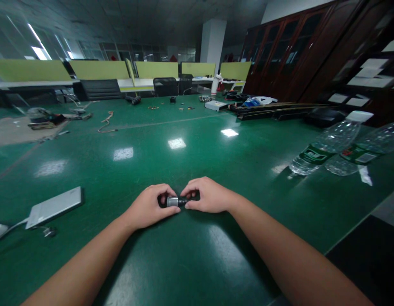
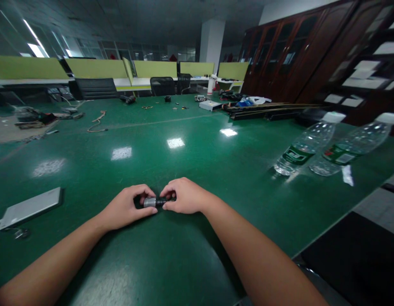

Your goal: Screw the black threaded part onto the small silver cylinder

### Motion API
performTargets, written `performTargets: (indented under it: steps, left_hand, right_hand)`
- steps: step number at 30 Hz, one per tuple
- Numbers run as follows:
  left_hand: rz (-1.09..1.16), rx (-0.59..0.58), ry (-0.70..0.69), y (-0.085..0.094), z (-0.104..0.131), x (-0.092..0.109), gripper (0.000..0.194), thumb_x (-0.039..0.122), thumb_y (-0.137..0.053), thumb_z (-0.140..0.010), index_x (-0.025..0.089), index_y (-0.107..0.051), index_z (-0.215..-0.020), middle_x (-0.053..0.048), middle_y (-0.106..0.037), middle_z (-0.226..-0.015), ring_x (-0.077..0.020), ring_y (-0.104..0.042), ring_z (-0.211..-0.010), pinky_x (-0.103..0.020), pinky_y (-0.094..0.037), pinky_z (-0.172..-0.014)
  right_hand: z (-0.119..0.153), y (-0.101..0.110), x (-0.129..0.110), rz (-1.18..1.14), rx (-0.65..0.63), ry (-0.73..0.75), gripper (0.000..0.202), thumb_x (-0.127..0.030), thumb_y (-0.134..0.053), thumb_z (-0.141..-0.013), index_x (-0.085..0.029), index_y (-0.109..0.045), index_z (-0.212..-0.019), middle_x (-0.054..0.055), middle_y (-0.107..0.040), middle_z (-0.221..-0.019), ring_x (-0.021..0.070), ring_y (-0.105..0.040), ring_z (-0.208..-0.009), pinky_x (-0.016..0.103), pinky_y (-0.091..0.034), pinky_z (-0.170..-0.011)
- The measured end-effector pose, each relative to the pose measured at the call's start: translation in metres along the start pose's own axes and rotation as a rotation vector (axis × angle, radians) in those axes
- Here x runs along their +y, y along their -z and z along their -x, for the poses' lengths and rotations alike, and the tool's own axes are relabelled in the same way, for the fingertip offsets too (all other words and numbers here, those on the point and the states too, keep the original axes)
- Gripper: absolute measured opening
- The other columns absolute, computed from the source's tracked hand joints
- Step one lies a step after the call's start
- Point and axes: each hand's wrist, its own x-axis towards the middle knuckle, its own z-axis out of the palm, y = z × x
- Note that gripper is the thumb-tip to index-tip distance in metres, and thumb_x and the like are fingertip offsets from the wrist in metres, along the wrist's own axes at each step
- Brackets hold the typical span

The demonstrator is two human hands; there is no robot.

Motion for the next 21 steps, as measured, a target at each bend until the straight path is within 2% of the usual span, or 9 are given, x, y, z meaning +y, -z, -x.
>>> performTargets:
  steps: [9,21]
  left_hand:
    - [-0.014,-0.002,-0.012,-0.002,-0.0021,-0.0026,0.026,0.04,-0.073,-0.076,0.018,-0.068,-0.088,0.001,-0.063,-0.075,-0.0154,-0.057,-0.069,-0.025,-0.039,-0.062]
    - [-0.017,0.011,-0.041,-0.0037,-0.0029,-0.0042,0.025,0.041,-0.073,-0.077,0.018,-0.065,-0.085,0.0,-0.062,-0.075,-0.0154,-0.056,-0.069,-0.025,-0.039,-0.063]
  right_hand:
    - [-0.0051,-0.0074,-0.0041,0.008,0.023,0.009,0.017,-0.026,-0.068,-0.081,-0.017,-0.076,-0.092,0.003,-0.067,-0.08,0.012,-0.06,-0.072,0.023,-0.042,-0.065]
    - [-0.0036,-0.0063,-0.0029,0.035,0.015,0.011,0.014,-0.022,-0.069,-0.08,-0.016,-0.075,-0.09,0.003,-0.068,-0.08,0.012,-0.06,-0.071,0.022,-0.04,-0.064]
